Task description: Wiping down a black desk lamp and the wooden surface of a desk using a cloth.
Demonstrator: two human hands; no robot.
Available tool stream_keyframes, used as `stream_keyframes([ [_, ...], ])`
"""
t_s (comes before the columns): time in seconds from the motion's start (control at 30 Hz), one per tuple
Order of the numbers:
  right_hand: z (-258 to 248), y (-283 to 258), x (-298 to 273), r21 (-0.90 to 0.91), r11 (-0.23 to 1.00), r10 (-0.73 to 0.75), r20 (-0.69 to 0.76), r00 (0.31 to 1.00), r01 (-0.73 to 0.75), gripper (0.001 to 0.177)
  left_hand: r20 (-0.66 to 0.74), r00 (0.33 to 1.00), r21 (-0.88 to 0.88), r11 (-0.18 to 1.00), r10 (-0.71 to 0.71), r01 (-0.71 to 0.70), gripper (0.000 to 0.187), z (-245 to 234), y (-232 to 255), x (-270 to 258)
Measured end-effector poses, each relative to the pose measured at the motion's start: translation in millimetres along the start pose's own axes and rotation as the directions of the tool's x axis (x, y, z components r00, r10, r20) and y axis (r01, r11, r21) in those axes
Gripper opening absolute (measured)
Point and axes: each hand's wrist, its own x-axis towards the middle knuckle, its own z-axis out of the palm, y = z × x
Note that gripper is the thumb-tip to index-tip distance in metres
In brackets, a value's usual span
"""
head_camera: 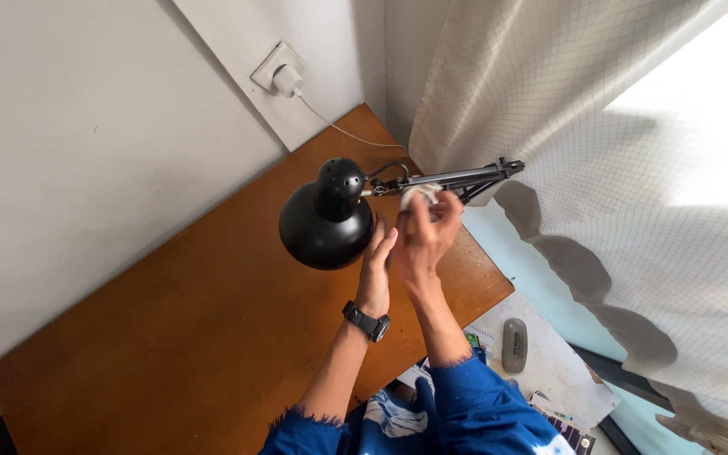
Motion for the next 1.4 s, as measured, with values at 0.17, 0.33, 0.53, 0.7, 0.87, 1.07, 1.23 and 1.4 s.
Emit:
stream_keyframes([
  [0.17, -11, 31, 10, -0.193, 0.981, -0.007, 0.038, 0.999, 0.014, 0.033, 0.01, 1.0, -0.013, 1.0, 0.02, -0.02, 0.082, -2, 1, 1],
  [0.33, -14, 61, 17, -0.112, 0.954, 0.253, -0.206, 0.945, -0.279, 0.024, -0.001, 0.999, 0.029, 0.999, -0.04, 0.04, 0.081, 2, 14, 0],
  [0.53, 0, 13, 5, -0.053, 0.999, -0.008, -0.019, 1.0, 0.007, 0.018, 0.024, 1.0, -0.016, 1.0, 0.015, -0.015, 0.08, 8, 9, 5],
  [0.7, -4, 25, -17, 0.292, 0.862, 0.381, 0.166, 0.909, -0.414, 0.008, 0.001, 1.0, -0.057, 0.998, 0.009, -0.009, 0.078, -7, -9, 8],
  [0.87, 11, 56, -13, 0.609, 0.171, 0.614, 0.549, 0.567, -0.774, 0.011, -0.014, 0.999, -0.055, 0.998, -0.039, 0.039, 0.078, -1, 2, 4],
  [1.07, 13, 4, 6, 0.467, -0.312, 0.236, 0.882, 0.408, -0.828, 0.012, -0.02, 1.0, -0.116, 0.993, 0.022, -0.024, 0.071, -8, -7, 0],
  [1.23, 17, -6, -1, 0.426, -0.18, 0.219, 0.896, 0.386, -0.887, 0.019, -0.017, 1.0, -0.196, 0.981, -0.007, 0.004, 0.069, -15, -11, -5],
  [1.4, -10, -22, 7, 0.43, 0.223, 0.283, 0.83, 0.481, -0.875, 0.024, 0.011, 1.0, -0.215, 0.976, -0.016, 0.018, 0.071, -9, -9, -10],
])
